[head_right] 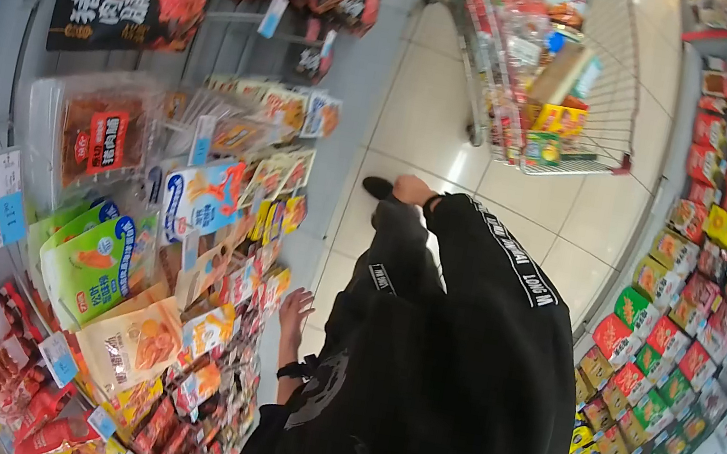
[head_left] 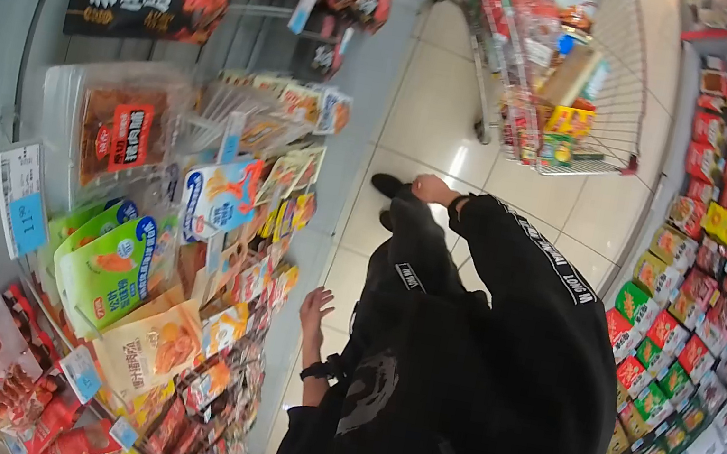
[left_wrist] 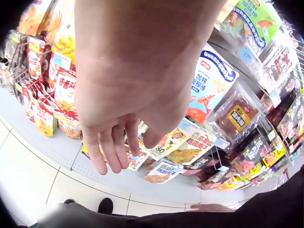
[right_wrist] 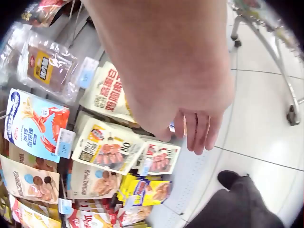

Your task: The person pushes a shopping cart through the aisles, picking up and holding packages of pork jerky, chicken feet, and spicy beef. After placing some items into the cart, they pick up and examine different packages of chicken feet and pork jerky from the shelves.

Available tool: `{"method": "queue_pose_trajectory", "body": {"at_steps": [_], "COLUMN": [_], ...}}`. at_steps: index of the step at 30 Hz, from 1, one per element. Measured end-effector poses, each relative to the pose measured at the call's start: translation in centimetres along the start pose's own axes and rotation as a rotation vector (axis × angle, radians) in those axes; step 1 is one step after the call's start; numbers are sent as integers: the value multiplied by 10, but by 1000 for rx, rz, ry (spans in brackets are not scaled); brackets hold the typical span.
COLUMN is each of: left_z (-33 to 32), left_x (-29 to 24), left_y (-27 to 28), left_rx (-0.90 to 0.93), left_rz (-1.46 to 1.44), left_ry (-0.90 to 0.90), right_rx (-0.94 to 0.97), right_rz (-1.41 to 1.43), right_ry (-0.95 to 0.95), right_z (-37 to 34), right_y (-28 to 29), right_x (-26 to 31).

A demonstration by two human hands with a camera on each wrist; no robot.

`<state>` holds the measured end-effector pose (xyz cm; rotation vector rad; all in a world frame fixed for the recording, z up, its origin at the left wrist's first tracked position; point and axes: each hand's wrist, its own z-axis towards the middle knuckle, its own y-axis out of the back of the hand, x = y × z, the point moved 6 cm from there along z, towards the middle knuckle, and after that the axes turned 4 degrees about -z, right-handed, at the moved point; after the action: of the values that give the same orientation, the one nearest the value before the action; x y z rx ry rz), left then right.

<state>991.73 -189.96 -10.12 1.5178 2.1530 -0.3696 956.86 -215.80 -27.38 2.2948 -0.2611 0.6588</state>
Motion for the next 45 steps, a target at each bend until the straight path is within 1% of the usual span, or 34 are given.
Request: {"method": "queue_pose_trajectory", "body": {"at_steps": [1,3,5,7,8,9,11,12,13,14,15,16,17,18,19,20,21,23,24,26,27,29,30,32,33,34,35,37,38,39,41,42,43,45], "left_z": [7,20,27,31,36,38,41,44,45,42,39,31,27,24,25,27,27,17,9,-24,-21,-3,-5,-19,-25,-26,-28,-35,-39,-45,-60,-69,-74,-79], "left_x": [-3,-12,-16,-9,-6,0,24,37,44,51,58,57,60,64,71,80,87,99,96,43,46,77,64,19,5,-8,-17,-29,-37,-43,-57,-65,-71,-80], "left_y": [-3,-12,-21,-31,-37,-41,-55,-56,-57,-58,-58,-62,-65,-64,-59,-57,-54,-62,-70,-104,-112,-119,-128,-169,-188,-204,-216,-239,-250,-259,-279,-288,-295,-305], "left_rx": [18,61,124,183,221,238,316,330,340,319,292,245,239,228,214,198,185,226,216,215,215,225,212,190,179,121,62,42,56,68,31,25,21,-4], "left_rz": [10,43,27,22,7,16,18,40,53,35,17,-9,1,-47,-94,-148,-138,-334,-329,762,773,-315,-298,36,37,27,18,26,67,110,133,172,210,230], "left_ry": [-15,-42,-106,-124,-128,-139,-63,-6,-9,32,72,80,75,56,38,102,100,250,248,-499,-488,252,259,19,30,106,185,196,170,146,168,156,142,153], "right_rx": [20,-58,-106,-80,-96,-117,-212,-279,-355,-468,-597,-688,-818,-906,-943,-999,-992,-1016,-1010,-815,-805,-821,-801,-783,-773,-667,-653,-558,-522,-507,-428,-458,-451,-244], "right_rz": [12,-59,-102,305,391,396,539,592,654,659,695,751,719,720,639,639,655,379,389,265,275,208,261,251,224,193,192,15,38,45,-37,-115,-107,-378], "right_ry": [-70,-21,-48,-298,-332,-336,-175,-164,-154,-157,-134,-152,-186,-241,-355,-417,-417,-528,-527,-626,-635,-626,-619,-609,-590,-532,-535,-410,-337,-341,-127,-53,-51,-80], "right_z": [-25,-67,-121,-165,-180,-191,-215,-225,-231,-241,-239,-238,-239,-234,-232,-233,-224,-215,-209,-199,-199,-197,-193,-186,-184,-173,-171,-158,-154,-151,-136,-133,-125,-107], "right_y": [1,0,17,26,28,34,59,75,91,116,133,151,172,186,203,219,227,249,255,265,272,284,287,297,304,300,306,315,319,323,330,335,334,322], "right_x": [-30,-74,-79,-88,-84,-80,-65,-63,-67,-68,-84,-101,-117,-141,-160,-174,-193,-226,-240,-266,-277,-291,-305,-322,-330,-344,-350,-343,-341,-343,-327,-316,-317,-320]}}
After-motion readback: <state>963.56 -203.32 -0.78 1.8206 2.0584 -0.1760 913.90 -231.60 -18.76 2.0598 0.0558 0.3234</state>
